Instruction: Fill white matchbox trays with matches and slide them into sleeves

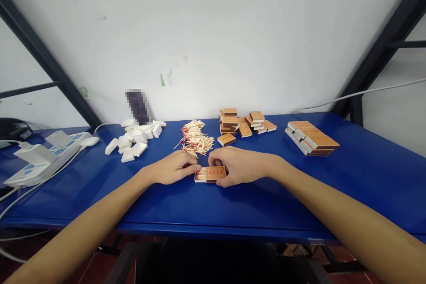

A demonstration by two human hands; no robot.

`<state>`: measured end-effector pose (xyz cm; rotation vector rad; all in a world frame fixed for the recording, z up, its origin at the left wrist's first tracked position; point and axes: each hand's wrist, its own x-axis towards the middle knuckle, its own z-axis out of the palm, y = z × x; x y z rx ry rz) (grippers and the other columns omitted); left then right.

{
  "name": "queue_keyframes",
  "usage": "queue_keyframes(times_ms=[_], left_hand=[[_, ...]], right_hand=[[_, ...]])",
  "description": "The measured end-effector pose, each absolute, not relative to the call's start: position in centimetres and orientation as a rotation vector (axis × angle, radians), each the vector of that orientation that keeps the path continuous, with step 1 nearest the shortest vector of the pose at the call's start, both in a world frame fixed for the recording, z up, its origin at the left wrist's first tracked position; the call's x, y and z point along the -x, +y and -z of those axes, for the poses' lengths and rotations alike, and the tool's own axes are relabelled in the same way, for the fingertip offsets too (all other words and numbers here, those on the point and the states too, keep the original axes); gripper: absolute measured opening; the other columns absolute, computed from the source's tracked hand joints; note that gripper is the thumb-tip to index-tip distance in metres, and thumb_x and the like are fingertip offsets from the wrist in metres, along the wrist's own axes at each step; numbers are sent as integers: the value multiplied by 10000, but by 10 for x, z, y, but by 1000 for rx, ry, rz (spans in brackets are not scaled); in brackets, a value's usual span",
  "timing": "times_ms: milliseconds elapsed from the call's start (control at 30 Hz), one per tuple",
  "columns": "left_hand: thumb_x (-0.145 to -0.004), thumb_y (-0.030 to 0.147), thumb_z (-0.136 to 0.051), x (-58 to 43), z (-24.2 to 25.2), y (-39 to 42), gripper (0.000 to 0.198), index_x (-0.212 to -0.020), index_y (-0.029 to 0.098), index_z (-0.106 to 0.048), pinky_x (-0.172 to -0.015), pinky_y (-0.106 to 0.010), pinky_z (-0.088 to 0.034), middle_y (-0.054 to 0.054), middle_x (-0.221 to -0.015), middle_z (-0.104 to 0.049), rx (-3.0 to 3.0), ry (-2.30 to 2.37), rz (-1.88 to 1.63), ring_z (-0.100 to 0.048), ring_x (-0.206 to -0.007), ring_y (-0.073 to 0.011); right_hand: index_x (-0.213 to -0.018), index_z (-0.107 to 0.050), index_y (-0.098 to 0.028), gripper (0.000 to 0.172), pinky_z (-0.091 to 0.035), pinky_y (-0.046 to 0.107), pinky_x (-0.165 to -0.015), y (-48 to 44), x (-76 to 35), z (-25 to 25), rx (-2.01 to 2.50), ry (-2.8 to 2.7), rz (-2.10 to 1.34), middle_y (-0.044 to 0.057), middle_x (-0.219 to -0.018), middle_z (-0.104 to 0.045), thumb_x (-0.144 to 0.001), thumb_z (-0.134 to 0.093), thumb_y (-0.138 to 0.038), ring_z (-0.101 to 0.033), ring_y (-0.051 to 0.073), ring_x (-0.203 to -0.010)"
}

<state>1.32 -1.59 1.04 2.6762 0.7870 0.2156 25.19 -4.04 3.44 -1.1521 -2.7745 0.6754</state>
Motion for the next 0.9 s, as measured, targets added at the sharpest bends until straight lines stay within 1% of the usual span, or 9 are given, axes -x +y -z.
queue_keyframes(times_ms=[67, 233, 433, 567, 633, 700, 833, 900], left_hand=[[-1011, 400, -358, -13, -10, -16, 461, -635, 159, -469, -599, -267, -302, 9, -616, -490, -2664, 787, -214, -411, -567, -108], [-989, 384, -412, -14, -10, -16, 427, -621, 168, -439, -580, -271, -282, 22, -579, -439, -2717, 791, -220, -387, -548, -111], [-1003, 401, -373, -15, -12, -19, 437, -641, 170, -457, -597, -271, -294, 4, -622, -496, -2739, 817, -200, -424, -578, -121], [-963, 450, -459, -14, -11, -20, 431, -636, 169, -459, -576, -267, -286, 14, -613, -499, -2744, 843, -182, -420, -565, -113], [-958, 463, -469, -13, -12, -20, 430, -644, 169, -469, -573, -268, -286, 12, -625, -517, -2752, 851, -177, -430, -571, -114], [-978, 467, -429, -13, -14, -21, 441, -661, 167, -495, -588, -271, -305, 1, -652, -545, -2737, 848, -168, -454, -590, -121], [-1035, 393, -267, -13, -17, -20, 501, -697, 156, -551, -682, -274, -372, -27, -715, -610, -2639, 807, -183, -524, -659, -136], [-1035, 381, -265, -13, -15, -19, 510, -682, 151, -553, -685, -273, -379, -29, -697, -609, -2615, 818, -190, -524, -645, -132]], right_hand=[[-993, -582, -195, 303, -400, 277, -631, -40, -252, -35, 1149, -2778, -669, 28, -918, -598, -734, -667, -330, -530, 172, -746], [-983, -583, -196, 301, -395, 274, -625, -41, -251, -35, 1156, -2770, -674, 28, -912, -600, -722, -670, -317, -532, 173, -744], [-978, -584, -201, 300, -392, 270, -617, -40, -251, -34, 1151, -2774, -677, 25, -897, -598, -721, -671, -329, -529, 173, -738], [-983, -584, -201, 305, -394, 271, -618, -39, -252, -33, 1160, -2773, -676, 26, -911, -601, -722, -673, -331, -530, 173, -743], [-984, -581, -203, 305, -391, 272, -613, -39, -252, -33, 1165, -2775, -673, 24, -906, -598, -726, -671, -337, -526, 172, -739], [-982, -578, -205, 302, -391, 272, -616, -39, -252, -32, 1161, -2778, -673, 23, -908, -597, -726, -670, -336, -525, 172, -743], [-988, -577, -201, 311, -393, 277, -638, -39, -253, -33, 1140, -2786, -672, 31, -930, -601, -730, -671, -347, -535, 179, -764], [-1000, -580, -199, 324, -394, 281, -645, -39, -253, -33, 1132, -2787, -664, 35, -934, -600, -730, -675, -352, -535, 183, -771]])
